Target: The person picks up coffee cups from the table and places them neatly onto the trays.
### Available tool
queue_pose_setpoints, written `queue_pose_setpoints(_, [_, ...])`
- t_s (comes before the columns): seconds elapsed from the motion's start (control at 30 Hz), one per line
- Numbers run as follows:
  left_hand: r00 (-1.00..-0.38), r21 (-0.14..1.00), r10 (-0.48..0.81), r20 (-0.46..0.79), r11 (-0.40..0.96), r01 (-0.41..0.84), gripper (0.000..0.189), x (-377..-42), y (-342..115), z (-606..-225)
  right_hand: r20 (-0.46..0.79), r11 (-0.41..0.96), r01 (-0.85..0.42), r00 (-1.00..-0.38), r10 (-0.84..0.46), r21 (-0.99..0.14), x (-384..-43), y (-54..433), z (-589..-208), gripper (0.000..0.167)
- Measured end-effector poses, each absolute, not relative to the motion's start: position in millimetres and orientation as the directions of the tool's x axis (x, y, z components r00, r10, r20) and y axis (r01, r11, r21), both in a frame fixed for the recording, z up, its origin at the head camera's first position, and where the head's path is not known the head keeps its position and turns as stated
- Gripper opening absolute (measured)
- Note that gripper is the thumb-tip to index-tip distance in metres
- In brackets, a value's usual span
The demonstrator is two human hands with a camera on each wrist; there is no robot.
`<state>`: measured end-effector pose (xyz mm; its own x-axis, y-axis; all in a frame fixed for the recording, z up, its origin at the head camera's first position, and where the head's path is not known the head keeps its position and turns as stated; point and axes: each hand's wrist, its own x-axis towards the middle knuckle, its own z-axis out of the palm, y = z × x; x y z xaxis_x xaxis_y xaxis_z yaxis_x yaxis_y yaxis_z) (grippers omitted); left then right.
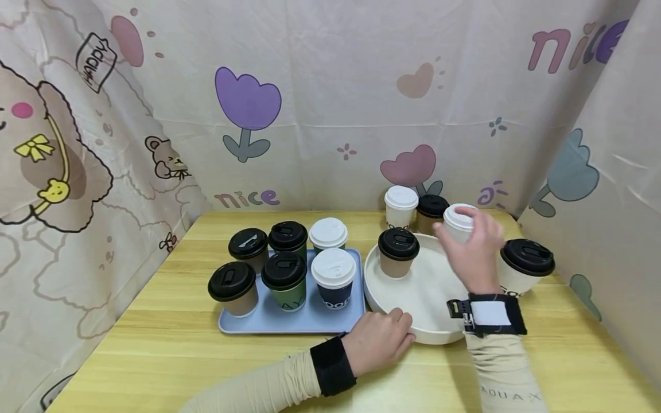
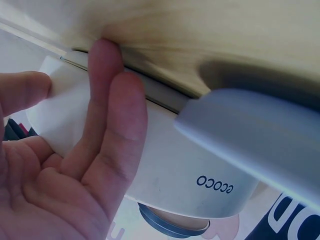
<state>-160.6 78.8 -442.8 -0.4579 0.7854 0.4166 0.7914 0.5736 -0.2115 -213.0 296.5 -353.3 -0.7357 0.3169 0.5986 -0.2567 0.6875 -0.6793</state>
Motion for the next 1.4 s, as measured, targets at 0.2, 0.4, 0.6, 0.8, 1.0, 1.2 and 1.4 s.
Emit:
queue_pose_setpoints(0.2, [-0.458,-0.199,0.786,0.415,0.570,0.797,0.023,-160,77,-441,0.578,0.653,0.032,-0.432,0.692,-0.757,-199,327,-349,0.046])
queue_pose_setpoints(0.4, [-0.458,-0.191,0.790,0.408,0.565,0.803,0.023,-160,78,-440,0.355,0.483,0.227,-0.436,0.827,-0.846,-186,356,-349,0.073])
queue_pose_setpoints(0.6, [-0.454,-0.196,0.787,0.419,0.566,0.801,0.023,-160,78,-439,0.195,0.480,0.347,-0.609,0.769,-0.806,-181,372,-353,0.092])
queue_pose_setpoints(0.8, [-0.457,-0.195,0.784,0.420,0.570,0.798,0.023,-160,78,-440,0.143,0.553,0.367,-0.724,0.675,-0.748,-186,381,-366,0.100])
queue_pose_setpoints(1.0, [-0.450,-0.191,0.784,0.428,0.565,0.802,0.023,-160,78,-443,0.087,0.545,0.372,-0.763,0.640,-0.751,-186,384,-375,0.099])
queue_pose_setpoints(1.2, [-0.445,-0.194,0.785,0.431,0.563,0.804,0.023,-161,78,-444,0.065,0.505,0.370,-0.754,0.653,-0.780,-185,384,-380,0.097])
queue_pose_setpoints(1.4, [-0.452,-0.189,0.791,0.412,0.559,0.807,0.022,-161,79,-443,0.042,0.440,0.368,-0.728,0.685,-0.819,-185,385,-388,0.096])
